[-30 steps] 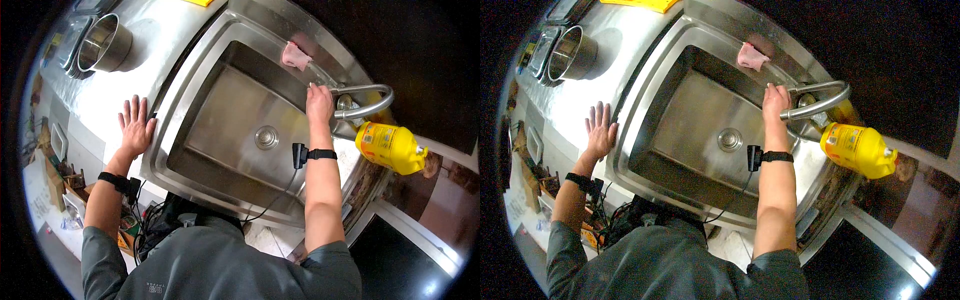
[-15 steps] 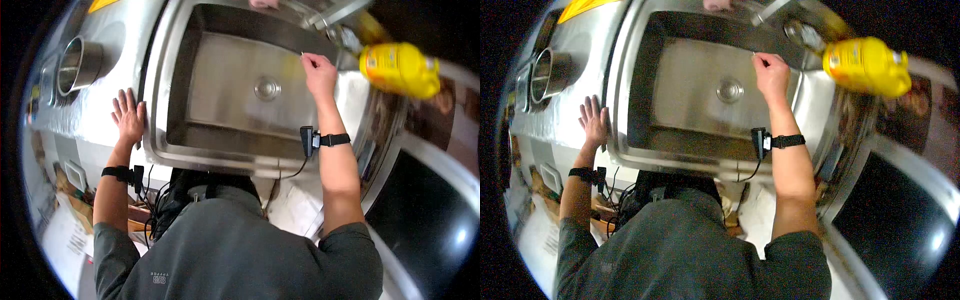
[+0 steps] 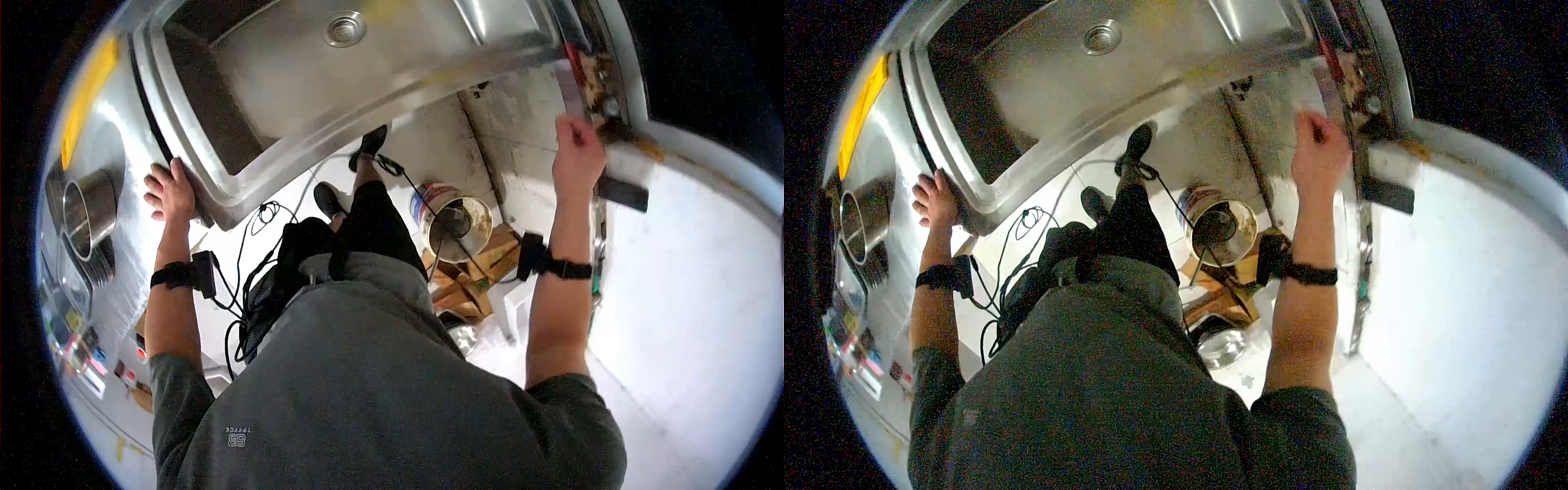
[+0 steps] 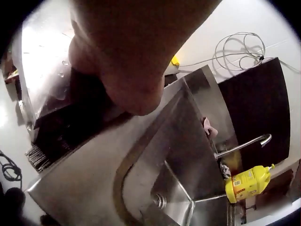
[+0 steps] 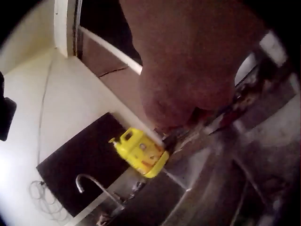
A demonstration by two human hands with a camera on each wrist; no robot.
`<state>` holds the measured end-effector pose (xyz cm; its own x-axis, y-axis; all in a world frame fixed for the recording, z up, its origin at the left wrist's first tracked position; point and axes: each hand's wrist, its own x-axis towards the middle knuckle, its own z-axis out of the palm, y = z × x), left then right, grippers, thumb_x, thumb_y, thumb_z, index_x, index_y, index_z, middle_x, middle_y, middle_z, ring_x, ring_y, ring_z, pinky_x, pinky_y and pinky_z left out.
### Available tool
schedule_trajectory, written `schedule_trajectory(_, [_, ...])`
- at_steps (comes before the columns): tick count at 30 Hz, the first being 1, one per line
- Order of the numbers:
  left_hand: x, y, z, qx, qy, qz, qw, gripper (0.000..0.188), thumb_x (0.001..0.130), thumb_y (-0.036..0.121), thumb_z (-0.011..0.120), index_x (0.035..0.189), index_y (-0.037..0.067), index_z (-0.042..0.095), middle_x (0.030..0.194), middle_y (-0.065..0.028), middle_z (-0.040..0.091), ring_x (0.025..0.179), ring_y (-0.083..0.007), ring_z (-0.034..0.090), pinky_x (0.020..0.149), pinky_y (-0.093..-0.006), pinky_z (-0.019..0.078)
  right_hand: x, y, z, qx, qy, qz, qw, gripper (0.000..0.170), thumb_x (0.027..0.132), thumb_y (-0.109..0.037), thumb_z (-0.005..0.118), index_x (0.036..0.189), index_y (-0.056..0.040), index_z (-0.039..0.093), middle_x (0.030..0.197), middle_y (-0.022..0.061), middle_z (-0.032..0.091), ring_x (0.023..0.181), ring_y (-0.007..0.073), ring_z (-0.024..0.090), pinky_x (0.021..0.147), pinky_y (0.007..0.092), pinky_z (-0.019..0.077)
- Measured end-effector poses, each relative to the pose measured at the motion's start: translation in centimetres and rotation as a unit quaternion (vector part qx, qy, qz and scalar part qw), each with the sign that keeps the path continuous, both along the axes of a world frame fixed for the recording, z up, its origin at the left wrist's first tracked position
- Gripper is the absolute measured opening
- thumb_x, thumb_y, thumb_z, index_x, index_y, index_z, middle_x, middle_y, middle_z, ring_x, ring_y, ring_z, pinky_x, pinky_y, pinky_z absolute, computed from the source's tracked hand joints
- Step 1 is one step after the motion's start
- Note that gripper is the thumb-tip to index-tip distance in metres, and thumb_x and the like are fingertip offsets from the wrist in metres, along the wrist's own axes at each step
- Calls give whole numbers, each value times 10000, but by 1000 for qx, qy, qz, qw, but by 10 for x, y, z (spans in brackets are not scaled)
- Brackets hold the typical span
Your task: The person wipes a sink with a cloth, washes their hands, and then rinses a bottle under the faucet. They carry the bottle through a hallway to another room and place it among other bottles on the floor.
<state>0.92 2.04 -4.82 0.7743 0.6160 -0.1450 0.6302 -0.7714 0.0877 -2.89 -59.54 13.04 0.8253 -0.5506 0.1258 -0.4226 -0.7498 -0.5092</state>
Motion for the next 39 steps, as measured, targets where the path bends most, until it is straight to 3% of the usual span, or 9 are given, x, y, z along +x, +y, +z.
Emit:
schedule_trajectory(9, [20, 110, -89, 82, 44, -68, 993, 789, 835, 754, 217, 1456, 274, 141, 1525, -102, 97, 1364, -415, 122, 1007, -686, 147, -253, -49, -138, 33, 217, -164, 962, 268, 841, -206, 586, 1039, -59, 689, 924, 146, 689, 845, 278, 659, 759, 340, 501])
schedule_trajectory(17, [34, 125, -88, 45, 36, -82, 995, 756, 861, 720, 261, 1421, 214, 224, 1485, -129, 179, 1329, -420, 193, 1059, -577, 177, -310, -62, -172, 58, 245, -247, 936, 239, 796, -246, 638, 863, -19, 670, 822, 143, 684, 791, 328, 649, 713, 390, 502])
schedule_trajectory(18, [42, 172, -130, 357, 224, -225, 879, 690, 885, 663, 291, 1409, 216, 247, 1486, -101, 194, 1328, -421, 197, 1011, -629, 221, -312, -64, -169, 72, 253, -230, 937, 236, 796, -235, 639, 863, -9, 655, 824, 146, 681, 790, 320, 650, 707, 394, 501])
schedule_trajectory(20, [33, 140, -114, 316, 185, -198, 909, 664, 896, 621, 318, 1432, 241, 219, 1502, -88, 170, 1337, -414, 187, 987, -673, 233, -313, -62, -166, 220, 166, -243, 930, 236, 798, -232, 647, 865, -7, 641, 821, 156, 672, 762, 303, 645, 697, 400, 496])
schedule_trajectory(23, [28, 73, -59, 46, 100, -2, 994, 713, 887, 628, 336, 1465, 251, 156, 1539, -89, 99, 1377, -406, 132, 1021, -679, 193, -338, -99, -218, 35, 271, -225, 935, 293, 813, -270, 650, 974, -24, 647, 850, 163, 675, 785, 309, 638, 706, 401, 489])
schedule_trajectory(28, [11, 44, -3, -153, 56, 49, 985, 765, 865, 653, 364, 1471, 232, 164, 1546, -119, 71, 1401, -397, 88, 1069, -631, 172, -226, -70, -114, 232, 152, -227, 934, 280, 839, -222, 667, 948, 34, 639, 781, 89, 619, 638, 235, 538, 627, 427, 449])
schedule_trajectory(30, [8, 56, 2, -72, 104, -133, 983, 684, 890, 567, 419, 1407, 122, 366, 1516, -182, 155, 1382, -387, 177, 1094, -513, 249, -167, -52, -77, 268, 124, -165, 941, 271, 851, -209, 653, 956, 40, 634, 771, 81, 611, 649, 216, 532, 647, 404, 450])
schedule_trajectory(31, [-2, 52, 16, -190, 45, -66, 978, 663, 884, 541, 453, 1367, 88, 421, 1495, -199, 202, 1365, -387, 220, 1087, -483, 276, -143, -46, -64, 308, 114, -122, 937, 263, 863, -196, 639, 963, 47, 630, 761, 73, 603, 661, 197, 527, 666, 382, 451])
schedule_trajectory(39, [-62, 8, 113, -365, -160, 56, 915, 495, 879, 353, 555, 1162, -52, 577, 1189, -226, 570, 1121, -335, 543, 950, -367, 428, 120, 19, -1, 97, 93, 272, 953, 283, 882, -243, 578, 993, 11, 634, 942, 148, 660, 861, 279, 623, 796, 344, 468])
